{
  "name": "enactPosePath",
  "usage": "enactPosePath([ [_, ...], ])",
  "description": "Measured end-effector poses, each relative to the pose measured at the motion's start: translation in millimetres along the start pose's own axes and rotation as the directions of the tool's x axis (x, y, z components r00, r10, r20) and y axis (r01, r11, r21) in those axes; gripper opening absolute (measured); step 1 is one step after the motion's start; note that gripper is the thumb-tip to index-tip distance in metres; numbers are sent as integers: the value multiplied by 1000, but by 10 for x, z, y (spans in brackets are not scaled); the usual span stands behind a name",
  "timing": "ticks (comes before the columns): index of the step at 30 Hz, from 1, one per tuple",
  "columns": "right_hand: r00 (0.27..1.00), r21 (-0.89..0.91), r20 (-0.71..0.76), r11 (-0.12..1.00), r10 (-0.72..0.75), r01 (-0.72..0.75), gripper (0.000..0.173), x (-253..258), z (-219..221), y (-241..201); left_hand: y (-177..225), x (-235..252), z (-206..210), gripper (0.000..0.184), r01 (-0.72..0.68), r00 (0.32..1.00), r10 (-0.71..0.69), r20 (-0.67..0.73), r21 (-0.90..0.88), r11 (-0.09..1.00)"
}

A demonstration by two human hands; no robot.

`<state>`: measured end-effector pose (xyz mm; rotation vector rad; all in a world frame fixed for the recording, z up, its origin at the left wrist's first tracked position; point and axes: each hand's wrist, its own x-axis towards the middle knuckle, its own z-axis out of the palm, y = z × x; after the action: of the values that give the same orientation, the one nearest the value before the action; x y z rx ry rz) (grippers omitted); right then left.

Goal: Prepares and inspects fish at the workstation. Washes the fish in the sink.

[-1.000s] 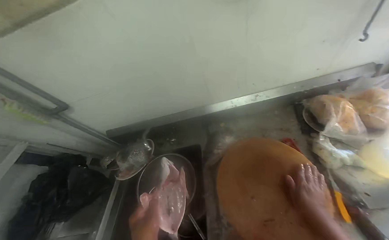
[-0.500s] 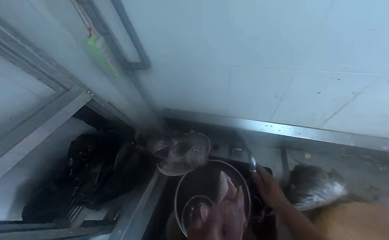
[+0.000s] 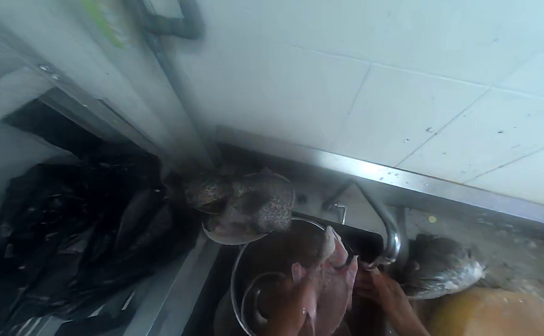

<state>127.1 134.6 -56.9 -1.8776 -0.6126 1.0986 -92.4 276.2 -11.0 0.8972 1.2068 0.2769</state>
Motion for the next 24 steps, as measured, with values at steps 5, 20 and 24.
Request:
enactPosePath([
  [5, 994, 162, -110, 986, -27, 44, 51, -230, 5, -369, 85, 179, 478, 31, 47, 987, -26, 156, -131, 990],
  [20, 966, -6, -74, 969, -246, 246, 32, -500, -127, -335, 11, 349, 287, 96, -727, 439, 536, 721, -66, 684],
  [24, 995, 578, -94, 815, 31, 29, 22, -336, -59, -209, 97, 379, 625, 59, -798, 408, 594, 694, -46, 601],
])
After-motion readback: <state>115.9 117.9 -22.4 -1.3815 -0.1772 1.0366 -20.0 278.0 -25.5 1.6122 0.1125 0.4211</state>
